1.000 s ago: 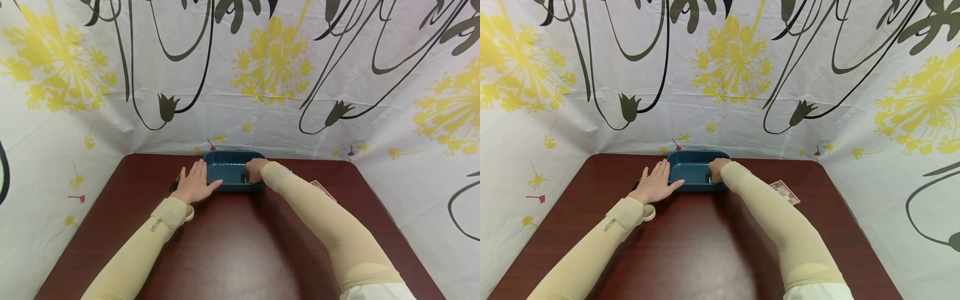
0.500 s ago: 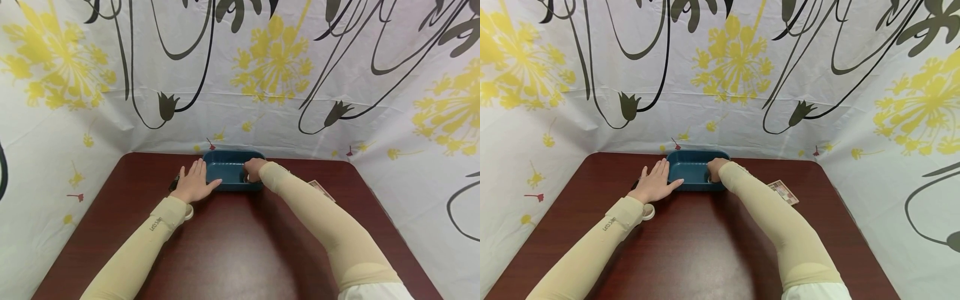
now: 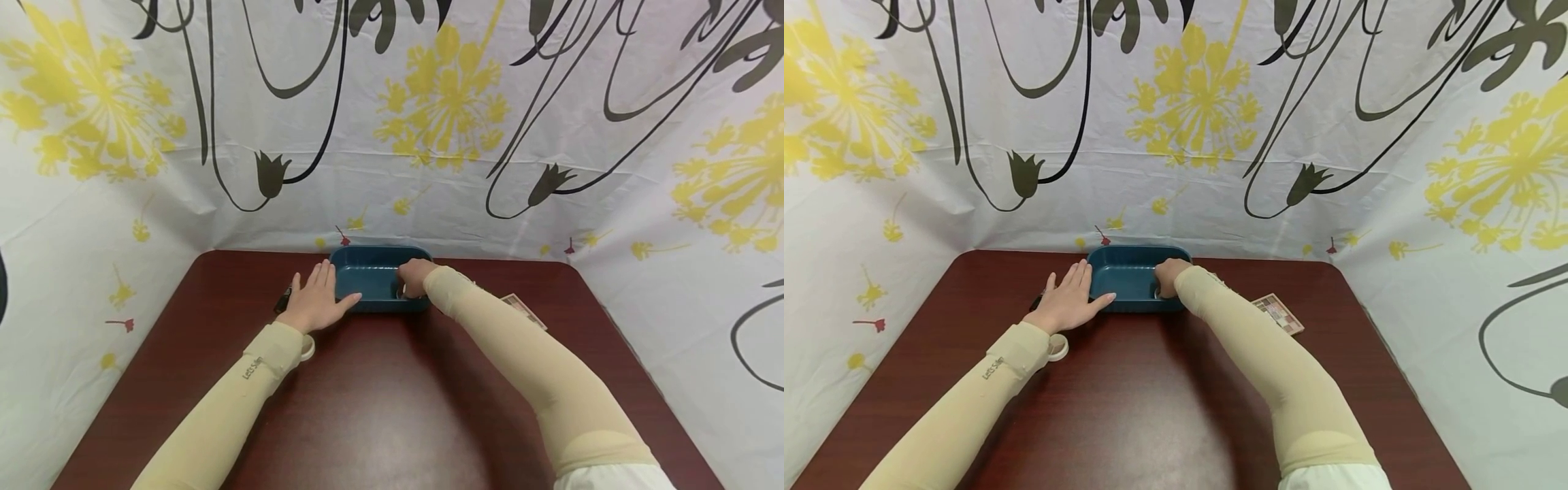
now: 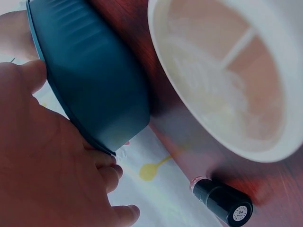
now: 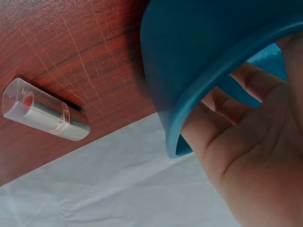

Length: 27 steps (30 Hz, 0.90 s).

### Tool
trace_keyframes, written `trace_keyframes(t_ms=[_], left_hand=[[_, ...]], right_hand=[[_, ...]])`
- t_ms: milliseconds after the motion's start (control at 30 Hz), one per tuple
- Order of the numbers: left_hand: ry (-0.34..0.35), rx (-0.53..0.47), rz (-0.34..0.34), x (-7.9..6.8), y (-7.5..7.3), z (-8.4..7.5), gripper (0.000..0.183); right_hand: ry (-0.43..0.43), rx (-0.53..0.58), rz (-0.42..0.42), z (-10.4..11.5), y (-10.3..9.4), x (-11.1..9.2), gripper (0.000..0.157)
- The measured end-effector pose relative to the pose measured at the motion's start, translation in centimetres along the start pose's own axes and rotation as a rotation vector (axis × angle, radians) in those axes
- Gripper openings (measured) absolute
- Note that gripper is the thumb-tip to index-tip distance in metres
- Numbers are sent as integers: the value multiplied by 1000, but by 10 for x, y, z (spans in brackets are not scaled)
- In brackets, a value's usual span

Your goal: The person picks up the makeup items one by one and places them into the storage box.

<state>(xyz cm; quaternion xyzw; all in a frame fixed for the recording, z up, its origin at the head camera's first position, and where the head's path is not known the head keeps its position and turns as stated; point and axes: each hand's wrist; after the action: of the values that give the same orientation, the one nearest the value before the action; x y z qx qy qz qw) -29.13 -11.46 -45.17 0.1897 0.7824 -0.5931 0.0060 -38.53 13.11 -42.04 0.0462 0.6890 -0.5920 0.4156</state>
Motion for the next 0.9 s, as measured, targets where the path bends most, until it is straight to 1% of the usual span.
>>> trace_keyframes(t_ms=[200, 333, 500, 567, 633, 733, 900], left_hand=[[-3, 8, 0, 1, 1, 0, 101], [-3, 4, 2, 2, 1, 1, 102], [-4, 4, -1, 1, 1, 0, 102], [-3, 7, 0, 1, 1, 0, 102], [-4, 9, 1, 2, 2, 1, 102], [-5, 11, 0, 2, 2, 1, 102], [2, 4, -12, 3, 2, 3, 103]], right_hand=[[-7, -25, -35, 2, 1, -3, 16], [-7, -41, -50, 3, 1, -3, 24], [-7, -3, -48, 2, 2, -3, 38], [-8, 14, -52, 0, 3, -2, 38], [-16, 29, -69, -3, 3, 0, 35], [-39, 28, -123, -7, 3, 1, 32], [-72, 0, -213, -11, 1, -3, 36]])
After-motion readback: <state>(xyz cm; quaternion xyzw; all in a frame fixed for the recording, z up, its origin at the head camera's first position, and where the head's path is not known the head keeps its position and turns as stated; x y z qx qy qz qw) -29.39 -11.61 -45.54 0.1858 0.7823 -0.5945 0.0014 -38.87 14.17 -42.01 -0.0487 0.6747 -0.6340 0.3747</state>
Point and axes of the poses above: each hand's wrist, its own x-axis towards the middle knuckle, its own y-axis out of the palm, z = x × y, and after that the axes turned 12 degrees about z, right-handed
